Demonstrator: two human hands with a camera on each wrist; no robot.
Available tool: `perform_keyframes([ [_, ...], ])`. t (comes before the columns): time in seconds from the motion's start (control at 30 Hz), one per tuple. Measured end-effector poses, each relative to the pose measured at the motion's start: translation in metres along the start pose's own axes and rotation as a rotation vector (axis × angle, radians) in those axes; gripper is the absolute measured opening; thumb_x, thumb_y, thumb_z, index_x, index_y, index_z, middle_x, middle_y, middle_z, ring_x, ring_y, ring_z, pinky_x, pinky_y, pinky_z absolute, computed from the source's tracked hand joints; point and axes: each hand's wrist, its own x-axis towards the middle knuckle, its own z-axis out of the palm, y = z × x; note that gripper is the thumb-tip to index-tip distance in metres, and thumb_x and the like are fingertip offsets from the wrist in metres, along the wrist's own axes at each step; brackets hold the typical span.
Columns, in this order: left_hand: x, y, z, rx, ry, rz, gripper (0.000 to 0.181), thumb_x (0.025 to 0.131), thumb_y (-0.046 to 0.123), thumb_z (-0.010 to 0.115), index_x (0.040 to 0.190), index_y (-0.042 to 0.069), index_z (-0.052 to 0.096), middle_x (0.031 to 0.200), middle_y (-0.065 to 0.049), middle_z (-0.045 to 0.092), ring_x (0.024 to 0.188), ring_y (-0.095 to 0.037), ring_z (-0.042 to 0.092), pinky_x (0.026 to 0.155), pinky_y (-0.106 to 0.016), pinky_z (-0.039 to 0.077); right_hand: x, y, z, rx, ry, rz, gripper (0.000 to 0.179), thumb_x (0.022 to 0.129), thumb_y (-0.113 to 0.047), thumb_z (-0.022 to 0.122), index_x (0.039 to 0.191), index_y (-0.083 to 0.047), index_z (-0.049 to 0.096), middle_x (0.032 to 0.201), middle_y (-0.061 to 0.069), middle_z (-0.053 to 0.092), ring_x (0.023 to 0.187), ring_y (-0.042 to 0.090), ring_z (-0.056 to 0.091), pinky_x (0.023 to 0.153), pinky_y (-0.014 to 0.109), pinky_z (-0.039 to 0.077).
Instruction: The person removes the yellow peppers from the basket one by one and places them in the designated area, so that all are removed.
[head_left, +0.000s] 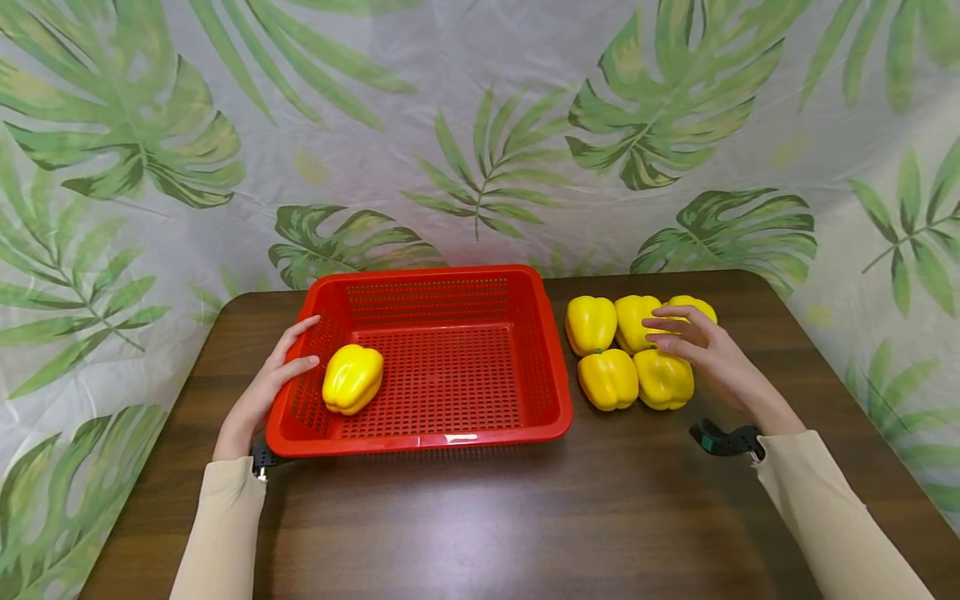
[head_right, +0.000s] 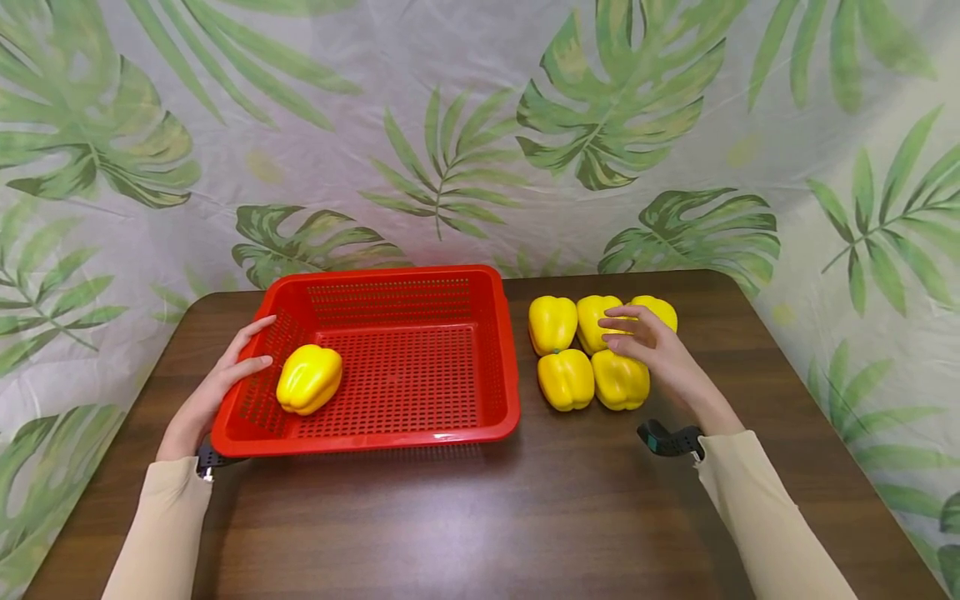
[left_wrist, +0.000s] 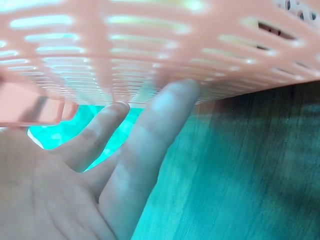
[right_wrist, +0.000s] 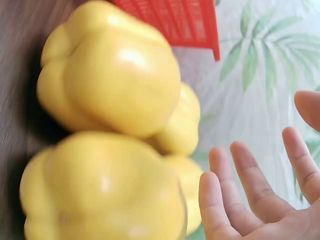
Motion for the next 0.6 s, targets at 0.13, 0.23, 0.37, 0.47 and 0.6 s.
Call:
perform_keyframes([
  [0.13, -0.001, 0.001, 0.000, 0.002, -0.002, -0.008, 0.060, 0.100, 0.021, 0.047, 0.152, 0.030, 0.017, 0.151, -0.016, 0.014, 0.116, -0.019, 0.048, 0.086, -0.035, 0.052, 0.009, -0.007, 0.013, 0.004, -0.032, 0.028, 0.038, 0.099, -0.014, 0.054, 0.135, -0.010, 0.042, 0.137, 0.021, 0.044, 0.114, 0.016, 0.056, 0.094, 0.026, 0.045],
  [0.23, -0.001, 0.001, 0.001, 0.005, -0.003, -0.011, 0.061, 0.100, 0.021, 0.047, 0.152, 0.030, 0.016, 0.151, -0.016, 0.014, 0.116, -0.018, 0.048, 0.086, -0.036, 0.052, 0.016, -0.011, 0.022, -0.002, -0.046, 0.039, 0.036, 0.098, -0.017, 0.055, 0.133, -0.015, 0.045, 0.136, 0.022, 0.045, 0.115, 0.018, 0.056, 0.095, 0.031, 0.046],
  [0.37, -0.001, 0.002, 0.001, 0.007, -0.004, -0.013, 0.061, 0.100, 0.021, 0.047, 0.152, 0.031, 0.016, 0.152, -0.016, 0.014, 0.116, -0.018, 0.049, 0.086, -0.036, 0.052, 0.025, -0.015, 0.034, 0.018, -0.082, 0.010, 0.038, 0.098, -0.015, 0.055, 0.134, -0.011, 0.044, 0.136, 0.022, 0.045, 0.119, 0.024, 0.053, 0.095, 0.033, 0.046],
  [0.47, 0.000, 0.003, 0.001, 0.011, -0.002, -0.015, 0.061, 0.100, 0.021, 0.047, 0.152, 0.031, 0.016, 0.151, -0.016, 0.014, 0.116, -0.019, 0.049, 0.086, -0.036, 0.052, 0.031, -0.019, 0.043, 0.026, -0.102, 0.009, 0.042, 0.098, -0.014, 0.055, 0.136, -0.005, 0.041, 0.136, 0.021, 0.045, 0.122, 0.027, 0.049, 0.096, 0.034, 0.046],
  [0.6, 0.000, 0.003, 0.001, 0.015, -0.001, -0.017, 0.060, 0.100, 0.022, 0.047, 0.152, 0.031, 0.016, 0.152, -0.016, 0.014, 0.116, -0.019, 0.048, 0.086, -0.035, 0.051, 0.040, -0.025, 0.055, 0.033, -0.130, 0.014, 0.043, 0.097, -0.015, 0.057, 0.136, -0.005, 0.042, 0.137, 0.023, 0.045, 0.122, 0.032, 0.048, 0.099, 0.047, 0.043],
])
